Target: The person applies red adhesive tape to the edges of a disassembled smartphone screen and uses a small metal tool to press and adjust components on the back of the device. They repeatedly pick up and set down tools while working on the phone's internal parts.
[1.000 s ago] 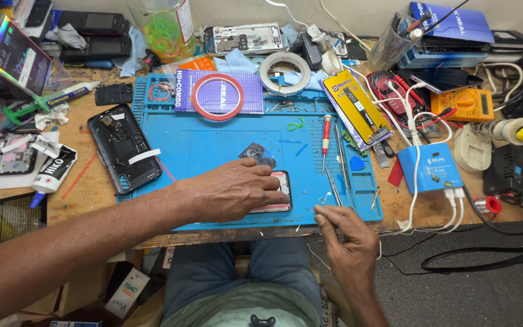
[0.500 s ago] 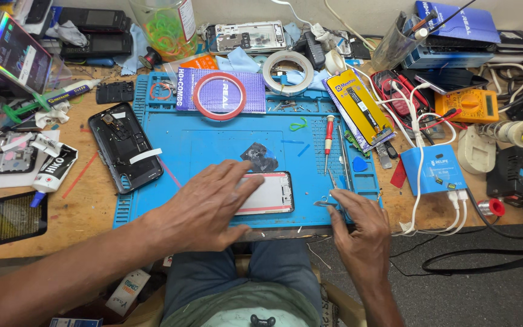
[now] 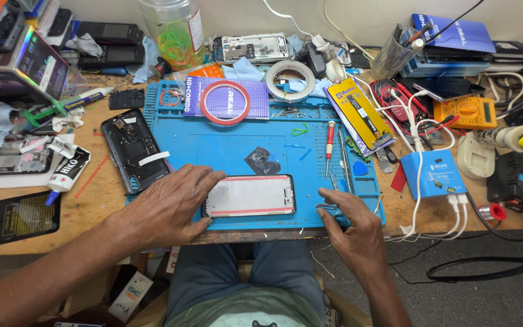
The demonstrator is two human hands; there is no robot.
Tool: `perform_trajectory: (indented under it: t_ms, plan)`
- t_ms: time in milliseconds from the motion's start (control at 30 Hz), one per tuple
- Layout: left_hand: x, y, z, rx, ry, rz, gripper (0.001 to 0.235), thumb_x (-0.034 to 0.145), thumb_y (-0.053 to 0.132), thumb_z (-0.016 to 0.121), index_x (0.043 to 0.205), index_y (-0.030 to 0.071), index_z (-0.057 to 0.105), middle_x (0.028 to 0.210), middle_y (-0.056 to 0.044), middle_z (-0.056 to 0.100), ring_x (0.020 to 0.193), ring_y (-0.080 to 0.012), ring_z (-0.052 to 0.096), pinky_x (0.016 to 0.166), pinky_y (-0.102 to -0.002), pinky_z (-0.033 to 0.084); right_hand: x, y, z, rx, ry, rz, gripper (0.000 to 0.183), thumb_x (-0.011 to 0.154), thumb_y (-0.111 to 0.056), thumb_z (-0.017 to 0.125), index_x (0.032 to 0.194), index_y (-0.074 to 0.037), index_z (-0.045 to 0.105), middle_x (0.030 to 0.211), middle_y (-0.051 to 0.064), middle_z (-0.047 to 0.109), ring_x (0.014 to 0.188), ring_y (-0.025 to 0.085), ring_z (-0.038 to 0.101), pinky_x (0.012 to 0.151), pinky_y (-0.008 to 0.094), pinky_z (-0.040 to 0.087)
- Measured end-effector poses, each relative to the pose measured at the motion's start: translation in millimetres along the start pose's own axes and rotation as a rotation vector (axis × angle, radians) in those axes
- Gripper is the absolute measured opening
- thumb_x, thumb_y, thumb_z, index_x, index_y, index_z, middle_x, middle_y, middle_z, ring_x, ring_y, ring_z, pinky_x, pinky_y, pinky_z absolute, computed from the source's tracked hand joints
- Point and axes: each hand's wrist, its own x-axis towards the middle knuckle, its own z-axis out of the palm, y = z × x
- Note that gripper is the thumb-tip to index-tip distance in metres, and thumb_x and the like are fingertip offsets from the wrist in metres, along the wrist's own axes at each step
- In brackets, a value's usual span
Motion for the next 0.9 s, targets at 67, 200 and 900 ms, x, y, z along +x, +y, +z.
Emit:
perform_trajectory:
  t_ms: [67,200,900]
  plan:
    - [0,-1,-1,-0.019,0.046,0.035,0.078,0.069,0.022,0.076,0.137,-0.001,0.046,0.123,-0.020,0.058,0.115,-0.0349,0.056,0.098,-0.046,0.048,4,-2,1,-0.011,0.012,-0.149,0.040,0.085,-0.011,0.077,0.125,-0.013,0.072,0.120,0.009,0.076,0.110,0.021,0.073,0.091,0.039,0.060]
    - [-1,-5,-5,-0.079,-0.003,-0.014,0.082,0.071,0.026,0.074,0.143,0.000,0.043,0.123,-0.021,0.059,0.112,-0.0356,0.058,0.095,-0.046,0.049,12,-4,2,0.065,-0.074,-0.124,0.047,0.083,-0.010,0.077,0.128,-0.013,0.068,0.125,0.009,0.074,0.108,0.021,0.073,0.088,0.037,0.062]
    - [22,-47,4,-0.944,-0.105,-0.398,0.060,0.086,0.036,0.063,0.137,0.009,0.047,0.107,-0.012,0.068,0.100,-0.0198,0.066,0.084,-0.040,0.059,44,-10,12,0.302,-0.003,0.017,0.051,0.085,-0.006,0.075,0.134,-0.009,0.061,0.115,0.011,0.077,0.102,0.020,0.078,0.083,0.033,0.064]
